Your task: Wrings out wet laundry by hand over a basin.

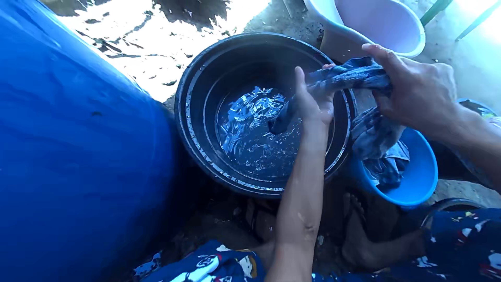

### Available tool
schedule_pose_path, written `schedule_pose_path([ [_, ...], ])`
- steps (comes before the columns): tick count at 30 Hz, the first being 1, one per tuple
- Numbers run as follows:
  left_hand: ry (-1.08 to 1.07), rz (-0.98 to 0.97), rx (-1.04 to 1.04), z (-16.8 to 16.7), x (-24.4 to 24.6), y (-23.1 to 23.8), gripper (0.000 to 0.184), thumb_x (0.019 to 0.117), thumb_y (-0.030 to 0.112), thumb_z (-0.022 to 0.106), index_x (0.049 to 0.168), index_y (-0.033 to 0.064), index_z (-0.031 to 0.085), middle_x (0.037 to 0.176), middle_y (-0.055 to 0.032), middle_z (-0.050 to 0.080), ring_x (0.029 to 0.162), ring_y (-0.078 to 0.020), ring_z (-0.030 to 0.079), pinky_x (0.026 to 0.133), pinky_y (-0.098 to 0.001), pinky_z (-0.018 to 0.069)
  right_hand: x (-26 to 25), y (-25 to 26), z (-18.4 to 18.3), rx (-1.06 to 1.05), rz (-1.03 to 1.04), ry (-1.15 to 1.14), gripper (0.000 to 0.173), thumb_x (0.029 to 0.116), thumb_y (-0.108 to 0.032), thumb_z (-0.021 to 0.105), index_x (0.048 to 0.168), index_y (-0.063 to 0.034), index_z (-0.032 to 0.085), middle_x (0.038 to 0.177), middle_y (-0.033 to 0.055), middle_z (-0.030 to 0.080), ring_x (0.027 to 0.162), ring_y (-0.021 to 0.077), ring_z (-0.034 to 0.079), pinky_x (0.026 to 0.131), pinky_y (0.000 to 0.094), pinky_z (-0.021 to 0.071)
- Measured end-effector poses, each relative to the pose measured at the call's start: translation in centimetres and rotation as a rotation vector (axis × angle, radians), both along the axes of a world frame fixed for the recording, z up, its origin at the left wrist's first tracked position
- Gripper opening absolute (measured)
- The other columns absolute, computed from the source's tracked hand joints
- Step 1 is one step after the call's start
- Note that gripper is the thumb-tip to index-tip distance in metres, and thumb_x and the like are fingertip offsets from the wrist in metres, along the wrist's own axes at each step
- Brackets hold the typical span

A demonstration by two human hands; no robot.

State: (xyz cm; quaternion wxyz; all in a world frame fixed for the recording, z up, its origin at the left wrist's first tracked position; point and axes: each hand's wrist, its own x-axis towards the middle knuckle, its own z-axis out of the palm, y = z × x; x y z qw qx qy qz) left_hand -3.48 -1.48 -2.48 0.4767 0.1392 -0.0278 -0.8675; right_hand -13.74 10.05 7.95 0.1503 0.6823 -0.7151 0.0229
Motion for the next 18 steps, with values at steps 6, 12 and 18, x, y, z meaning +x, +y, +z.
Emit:
schedule_pose_path([
  [6, 0.036, 0.043, 0.09, 1.7, -0.8, -0.2, 0.029, 0.1113, 0.035, 0.039, 0.101, 0.0164, 0.059, 0.08, 0.0018, 0.064, 0.078, -0.0112, 0.069, 0.078, -0.0297, 0.0599, -0.9, 1.1, -2.7, -0.104, 0.024, -0.08, 0.044, 0.0899, 0.004, 0.064, 0.134, 0.0017, 0.059, 0.141, 0.0293, 0.051, 0.104, 0.047, 0.066, 0.079, 0.0599, 0.0576],
  [12, 0.027, -0.048, -0.058, 3.5, -2.4, 1.9, 0.05, 0.1027, 0.065, 0.039, 0.097, 0.0183, 0.055, 0.063, 0.0063, 0.049, 0.054, -0.0058, 0.053, 0.055, -0.0246, 0.053, 1.3, -0.3, -4.5, -0.304, -0.006, 0.034, 0.076, 0.0859, -0.01, 0.074, 0.154, -0.0068, 0.041, 0.12, 0.0224, 0.065, 0.087, 0.0423, 0.069, 0.055, 0.0535, 0.0533],
  [18, -0.187, 0.011, -0.278, 2.9, -2.3, 1.3, 0.047, 0.1092, 0.046, 0.042, 0.075, 0.0169, 0.054, 0.068, 0.004, 0.056, 0.064, -0.007, 0.058, 0.062, -0.0245, 0.0525, -0.1, -1.7, -2.6, -0.075, -0.084, 0.081, 0.042, 0.0843, -0.023, 0.072, 0.121, -0.0041, 0.065, 0.093, 0.0222, 0.067, 0.084, 0.0457, 0.068, 0.057, 0.0575, 0.0499],
])
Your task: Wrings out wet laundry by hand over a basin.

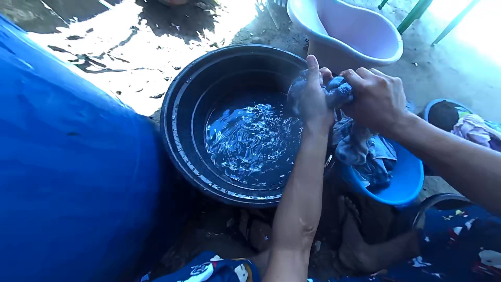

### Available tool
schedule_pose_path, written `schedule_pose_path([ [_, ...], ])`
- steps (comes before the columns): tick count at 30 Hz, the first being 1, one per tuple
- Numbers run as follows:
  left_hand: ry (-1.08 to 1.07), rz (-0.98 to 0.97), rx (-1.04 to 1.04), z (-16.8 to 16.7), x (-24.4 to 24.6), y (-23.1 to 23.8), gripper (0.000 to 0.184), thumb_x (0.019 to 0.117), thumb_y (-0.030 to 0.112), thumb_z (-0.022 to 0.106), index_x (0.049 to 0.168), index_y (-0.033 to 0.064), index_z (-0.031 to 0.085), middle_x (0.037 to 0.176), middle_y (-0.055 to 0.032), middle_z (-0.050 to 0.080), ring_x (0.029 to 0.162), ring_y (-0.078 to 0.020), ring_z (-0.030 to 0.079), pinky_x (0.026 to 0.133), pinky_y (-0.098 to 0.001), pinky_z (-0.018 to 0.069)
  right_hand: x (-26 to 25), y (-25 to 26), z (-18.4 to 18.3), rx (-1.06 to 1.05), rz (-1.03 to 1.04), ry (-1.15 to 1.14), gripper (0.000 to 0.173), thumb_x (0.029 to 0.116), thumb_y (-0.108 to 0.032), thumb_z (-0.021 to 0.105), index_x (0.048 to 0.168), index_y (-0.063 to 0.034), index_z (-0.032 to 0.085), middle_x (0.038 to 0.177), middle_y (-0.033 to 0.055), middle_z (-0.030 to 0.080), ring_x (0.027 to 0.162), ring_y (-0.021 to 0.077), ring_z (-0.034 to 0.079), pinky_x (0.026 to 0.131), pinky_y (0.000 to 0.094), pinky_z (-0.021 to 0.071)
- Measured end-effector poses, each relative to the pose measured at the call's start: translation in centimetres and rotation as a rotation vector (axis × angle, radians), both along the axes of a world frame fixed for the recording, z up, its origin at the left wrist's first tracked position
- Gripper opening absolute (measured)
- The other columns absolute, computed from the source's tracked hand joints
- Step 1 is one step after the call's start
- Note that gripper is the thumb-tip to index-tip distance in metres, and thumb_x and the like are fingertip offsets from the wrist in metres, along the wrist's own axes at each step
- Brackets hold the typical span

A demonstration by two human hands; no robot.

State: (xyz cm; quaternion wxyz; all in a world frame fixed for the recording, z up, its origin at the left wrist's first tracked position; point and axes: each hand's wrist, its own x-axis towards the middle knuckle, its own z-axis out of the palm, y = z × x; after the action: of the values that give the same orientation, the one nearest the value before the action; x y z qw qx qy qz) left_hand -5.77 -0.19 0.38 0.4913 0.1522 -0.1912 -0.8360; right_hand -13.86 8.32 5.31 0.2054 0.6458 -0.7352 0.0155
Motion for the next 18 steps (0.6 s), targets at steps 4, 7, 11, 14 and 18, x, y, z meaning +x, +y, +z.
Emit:
schedule_pose_path([
  [4, -0.097, -0.089, -0.123, -1.7, 2.4, -2.1, 0.047, 0.1098, 0.048, 0.038, 0.096, 0.0084, 0.059, 0.102, -0.008, 0.074, 0.101, -0.018, 0.071, 0.09, -0.0365, 0.0565, -1.6, 0.1, 1.1, 0.078, 0.081, -0.009, 0.033, 0.0845, -0.031, 0.072, 0.087, -0.0001, 0.061, 0.081, 0.0207, 0.062, 0.078, 0.0433, 0.067, 0.058, 0.057, 0.0493],
  [7, -0.003, -0.098, 0.116, -2.2, 4.2, -3.3, 0.049, 0.1061, 0.051, 0.044, 0.123, 0.0061, 0.057, 0.106, -0.0144, 0.07, 0.102, -0.0269, 0.07, 0.091, -0.0474, 0.0573, -2.7, 0.2, 1.5, 0.129, 0.19, -0.043, 0.029, 0.0855, -0.025, 0.073, 0.082, 0.0007, 0.059, 0.078, 0.0201, 0.059, 0.077, 0.0414, 0.065, 0.062, 0.0545, 0.0509],
  [11, -0.28, 0.001, 0.1, -2.5, 4.1, -4.1, 0.039, 0.0995, 0.054, 0.06, 0.092, 0.0161, 0.053, 0.068, 0.0045, 0.051, 0.054, -0.0073, 0.053, 0.055, -0.0263, 0.0539, -2.6, 0.2, 1.6, 0.232, 0.223, -0.05, 0.014, 0.0835, -0.006, 0.071, 0.089, -0.0006, 0.06, 0.085, 0.0193, 0.059, 0.074, 0.0397, 0.065, 0.06, 0.0539, 0.0522],
  [14, -0.546, -0.221, -0.471, -2.1, 5.2, -3.4, 0.043, 0.0996, 0.05, 0.06, 0.112, 0.0087, 0.063, 0.083, 0.0028, 0.058, 0.068, -0.0045, 0.055, 0.063, -0.0231, 0.0513, -2.6, -0.4, 2.0, 0.187, 0.231, -0.013, 0.021, 0.0889, 0.001, 0.062, 0.109, -0.0012, 0.06, 0.092, 0.021, 0.061, 0.079, 0.0421, 0.066, 0.057, 0.055, 0.0511],
  [18, -1.05, -0.622, -1.184, 1.0, 5.6, -2.2, 0.086, 0.0639, 0.056, 0.092, 0.126, 0.004, 0.065, 0.113, -0.0092, 0.073, 0.108, -0.0176, 0.069, 0.098, -0.0449, 0.0557, -2.7, -1.0, 3.2, 0.159, 0.303, 0.003, 0.058, 0.096, 0.002, 0.053, 0.151, -0.0151, 0.048, 0.121, 0.0233, 0.058, 0.078, 0.0409, 0.066, 0.059, 0.0537, 0.0535],
])
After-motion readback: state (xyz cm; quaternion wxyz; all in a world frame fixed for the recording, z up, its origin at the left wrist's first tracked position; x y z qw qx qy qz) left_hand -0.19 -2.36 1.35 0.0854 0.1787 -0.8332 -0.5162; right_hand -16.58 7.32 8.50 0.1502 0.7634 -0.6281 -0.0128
